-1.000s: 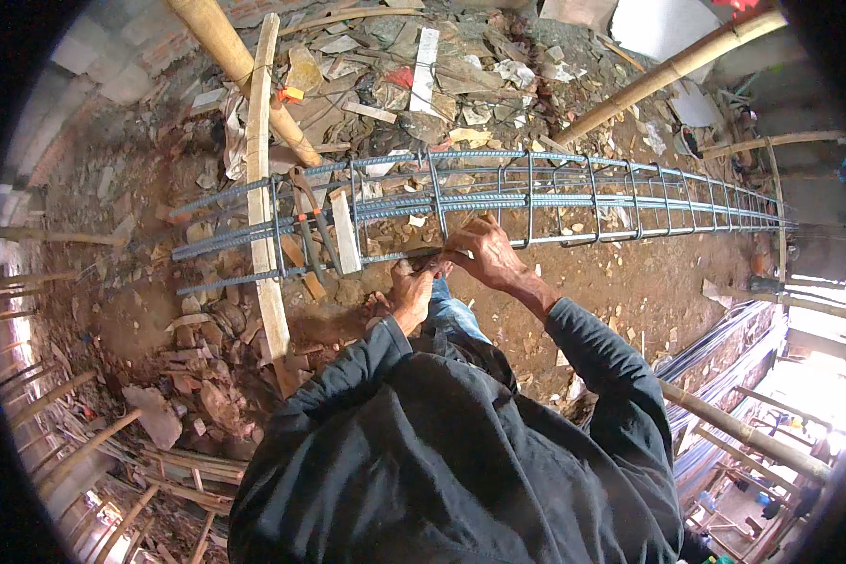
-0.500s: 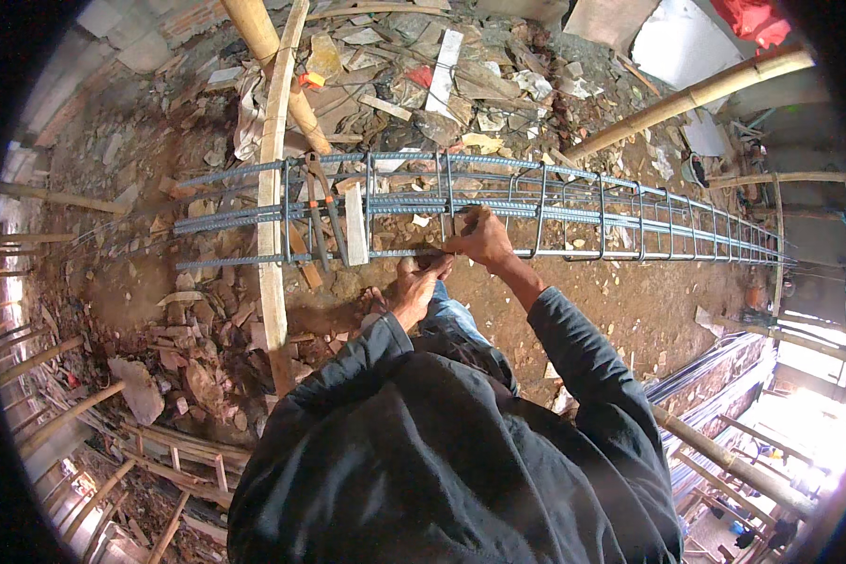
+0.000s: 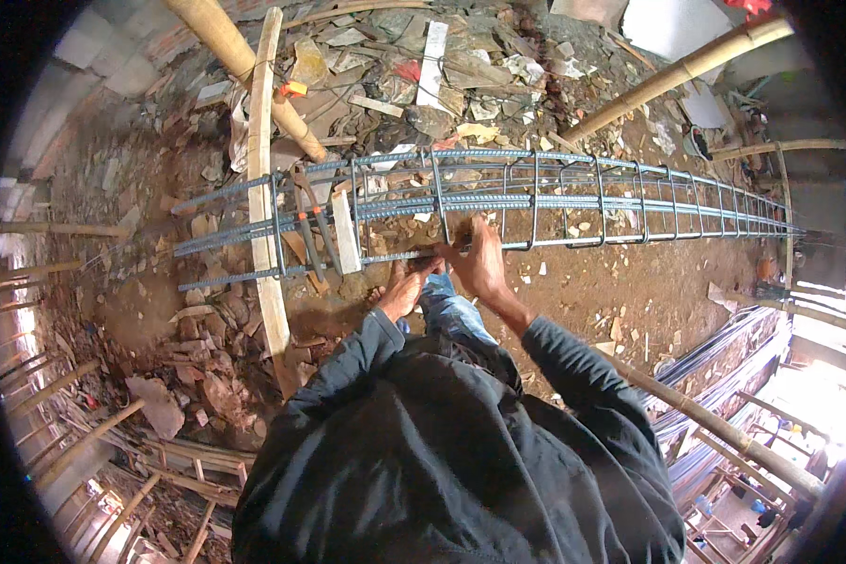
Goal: The person assembles a rebar cage by tying intersecting steel bars with wire using pliers. They also measure sections of the cage with a tape measure and adjust wooden supports to maintain alignment.
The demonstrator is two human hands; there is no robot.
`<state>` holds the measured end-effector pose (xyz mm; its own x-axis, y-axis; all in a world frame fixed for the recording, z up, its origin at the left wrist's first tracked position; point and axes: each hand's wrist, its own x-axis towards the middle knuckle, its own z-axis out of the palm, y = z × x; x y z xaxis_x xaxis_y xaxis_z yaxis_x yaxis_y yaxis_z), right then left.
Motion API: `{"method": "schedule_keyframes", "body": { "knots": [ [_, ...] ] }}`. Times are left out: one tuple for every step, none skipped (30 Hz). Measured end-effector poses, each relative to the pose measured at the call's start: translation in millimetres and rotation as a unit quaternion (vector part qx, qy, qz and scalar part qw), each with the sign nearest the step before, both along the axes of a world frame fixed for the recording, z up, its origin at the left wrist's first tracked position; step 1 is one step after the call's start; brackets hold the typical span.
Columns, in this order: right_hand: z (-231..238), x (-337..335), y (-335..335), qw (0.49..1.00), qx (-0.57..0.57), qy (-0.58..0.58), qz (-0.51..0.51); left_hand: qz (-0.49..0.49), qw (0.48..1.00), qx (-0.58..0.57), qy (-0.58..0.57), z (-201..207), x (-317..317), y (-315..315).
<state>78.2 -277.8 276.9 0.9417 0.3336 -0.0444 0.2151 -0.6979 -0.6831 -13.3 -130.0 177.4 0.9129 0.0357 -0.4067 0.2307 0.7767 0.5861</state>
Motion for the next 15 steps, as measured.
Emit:
{"method": "schedule_keyframes", "body": {
  "knots": [
    [-1,-19,-5,0.998,-0.023,-0.055,0.021,-0.018,0.999,0.033,0.009,-3,-1,3],
    [-3,-39,-14,0.989,-0.061,-0.128,0.038,-0.065,0.996,0.06,0.01,-5,-2,8],
    [-8,-59,-25,0.998,0.022,-0.062,0.007,-0.092,0.994,0.066,-0.007,-8,-2,6],
    [-17,-78,-31,0.996,0.072,-0.036,-0.028,-0.091,0.995,0.045,0.014,-9,-2,8],
    [-32,-88,-32,0.991,0.1,0.017,-0.092,-0.092,0.995,0.036,0.027,-11,1,9],
    [-51,-91,-28,0.946,0.24,0.112,-0.185,-0.116,0.991,0.068,0.018,-11,3,10],
    [-70,-81,-26,0.963,0.165,0.05,-0.206,-0.107,0.988,0.09,0.059,-11,6,12],
    [-87,-66,-27,0.986,0.039,0.043,-0.157,-0.115,0.99,0.08,0.022,-9,8,12],
    [-99,-62,-21,0.971,0.2,0.013,-0.134,-0.138,0.977,0.153,0.046,-6,10,18],
    [-111,-49,-23,0.965,0.246,-0.062,-0.064,-0.178,0.941,0.285,0.036,-4,12,23],
    [-118,-49,-16,0.952,0.283,-0.08,-0.078,-0.213,0.909,0.358,-0.001,-2,13,30],
    [-126,-30,-15,0.972,0.228,0.045,-0.027,-0.19,0.959,0.153,0.143,-3,16,34],
    [-129,-28,-15,0.944,0.33,0.011,-0.018,-0.249,0.935,0.245,0.058,-4,20,39],
    [-132,-25,-12,0.939,0.34,0.036,-0.03,-0.292,0.908,0.302,0.005,-7,24,43],
    [-133,-22,-15,0.945,0.314,0.082,-0.035,-0.321,0.901,0.293,0.002,-9,27,47]
  ]
}}
